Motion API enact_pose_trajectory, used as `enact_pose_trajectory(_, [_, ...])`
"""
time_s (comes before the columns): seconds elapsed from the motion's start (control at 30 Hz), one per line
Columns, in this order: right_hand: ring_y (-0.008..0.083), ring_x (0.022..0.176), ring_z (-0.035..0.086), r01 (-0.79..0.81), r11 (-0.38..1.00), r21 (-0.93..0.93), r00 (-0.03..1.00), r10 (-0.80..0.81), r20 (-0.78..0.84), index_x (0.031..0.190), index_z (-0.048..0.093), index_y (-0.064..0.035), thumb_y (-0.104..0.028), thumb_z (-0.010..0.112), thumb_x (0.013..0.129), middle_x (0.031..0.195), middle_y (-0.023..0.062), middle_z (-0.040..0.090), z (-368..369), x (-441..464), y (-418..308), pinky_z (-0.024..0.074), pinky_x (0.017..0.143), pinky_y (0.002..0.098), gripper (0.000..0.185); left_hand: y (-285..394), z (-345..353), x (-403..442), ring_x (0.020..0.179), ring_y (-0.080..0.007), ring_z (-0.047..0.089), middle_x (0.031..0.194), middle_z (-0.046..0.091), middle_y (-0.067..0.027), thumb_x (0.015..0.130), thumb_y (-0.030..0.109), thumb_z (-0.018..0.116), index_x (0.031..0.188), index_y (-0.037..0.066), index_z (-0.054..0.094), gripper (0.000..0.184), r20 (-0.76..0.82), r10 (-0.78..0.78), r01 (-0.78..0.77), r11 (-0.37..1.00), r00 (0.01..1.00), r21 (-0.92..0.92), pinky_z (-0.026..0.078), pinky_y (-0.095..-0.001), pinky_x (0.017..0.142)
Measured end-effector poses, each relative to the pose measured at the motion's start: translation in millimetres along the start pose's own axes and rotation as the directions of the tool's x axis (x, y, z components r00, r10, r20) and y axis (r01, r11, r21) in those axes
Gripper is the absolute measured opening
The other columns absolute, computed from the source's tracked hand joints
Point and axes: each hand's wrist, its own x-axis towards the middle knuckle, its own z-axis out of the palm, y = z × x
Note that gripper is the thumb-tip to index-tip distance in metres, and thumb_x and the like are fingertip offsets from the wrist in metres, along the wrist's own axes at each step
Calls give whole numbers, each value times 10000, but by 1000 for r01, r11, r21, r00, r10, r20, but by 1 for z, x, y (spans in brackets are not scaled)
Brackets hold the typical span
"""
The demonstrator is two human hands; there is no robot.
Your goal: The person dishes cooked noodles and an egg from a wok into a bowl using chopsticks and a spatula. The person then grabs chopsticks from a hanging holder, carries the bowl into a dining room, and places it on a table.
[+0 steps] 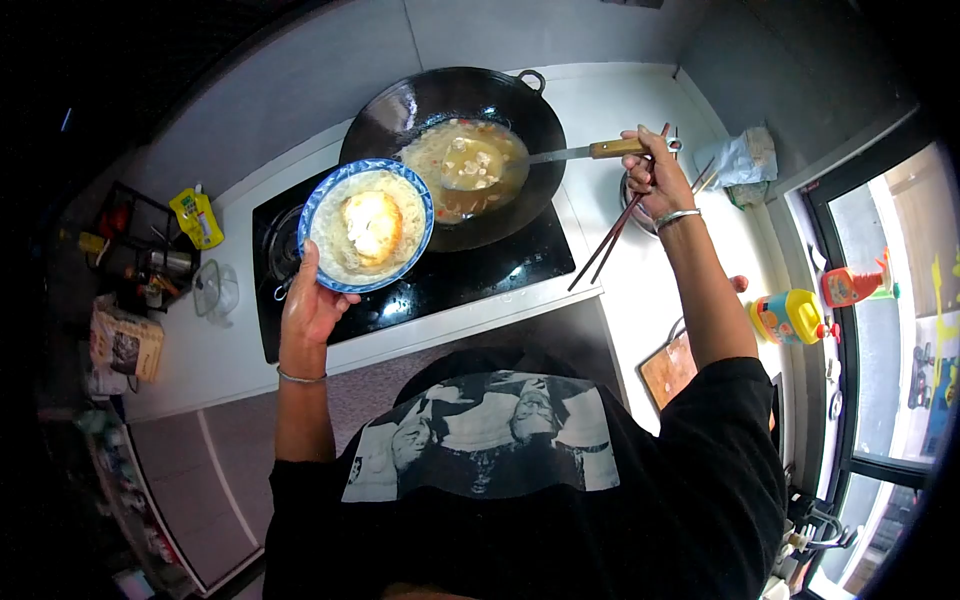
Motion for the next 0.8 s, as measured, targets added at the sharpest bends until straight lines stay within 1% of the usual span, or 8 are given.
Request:
enact_pose_trajectory(0.07, [18,371,317,10,1000,-2,1000,-10,5,1018,554,-22,-313,565,895,611,55,536,8,1,-11,240,324,149,317,0,-4,1,543,-161,608,954,655,-134,929,457,463,1210,14,483,525,33,-2,2,1000,999,-6,363,-213,376])
enact_pose_trajectory(0.2, [12,366,312,52,998,-19,998,-52,28,1018,551,-17,-319,561,902,614,48,524,28,0,-34,240,316,143,324,0,0,1,498,-167,607,902,670,-103,922,470,463,1203,60,497,498,12,-8,8,999,1000,-51,385,-204,362])
enact_pose_trajectory(0.3, [7,356,303,91,995,-43,994,-88,66,1022,553,-20,-325,553,911,617,49,526,55,-9,-53,238,309,136,325,0,-6,3,669,-172,647,1054,623,-159,933,418,472,1248,3,445,521,72,-4,8,998,997,-63,436,-206,382])
enact_pose_trajectory(0.33, [6,354,306,105,992,-66,991,-99,92,1019,557,-20,-327,548,913,613,47,532,65,-13,-58,237,310,136,325,1,-3,3,654,-175,657,1013,636,-163,935,433,457,1234,-8,447,533,66,9,-6,999,998,-52,460,-195,387])
enact_pose_trajectory(0.43, [6,347,317,150,979,-134,979,-128,160,1008,569,-21,-329,539,917,602,42,547,94,-24,-69,237,310,138,322,-1,-10,13,586,-182,649,947,654,-156,938,447,439,1209,-14,459,535,175,-13,15,1000,985,-15,454,-198,392])
enact_pose_trajectory(0.47, [6,346,321,167,973,-157,974,-138,181,1004,573,-22,-329,536,919,599,40,551,104,-29,-71,238,310,140,321,-1,-8,15,539,-185,637,887,663,-146,937,468,427,1183,-17,471,545,169,-26,29,999,985,-15,448,-203,397])
enact_pose_trajectory(0.6, [14,341,332,261,943,-209,939,-198,280,1009,590,-20,-313,526,926,599,34,560,138,-51,-66,237,313,150,311,-5,-14,25,541,-187,635,862,661,-139,930,491,428,1174,-16,477,565,168,-61,60,998,984,6,435,-208,396])
enact_pose_trajectory(0.8, [17,355,371,387,902,-192,899,-323,296,1025,600,-14,-288,522,930,622,45,577,129,-47,-65,259,315,148,301,-8,-16,25,542,-193,634,851,657,-140,923,505,428,1171,-17,478,581,183,11,-10,1000,983,-4,440,-216,401])
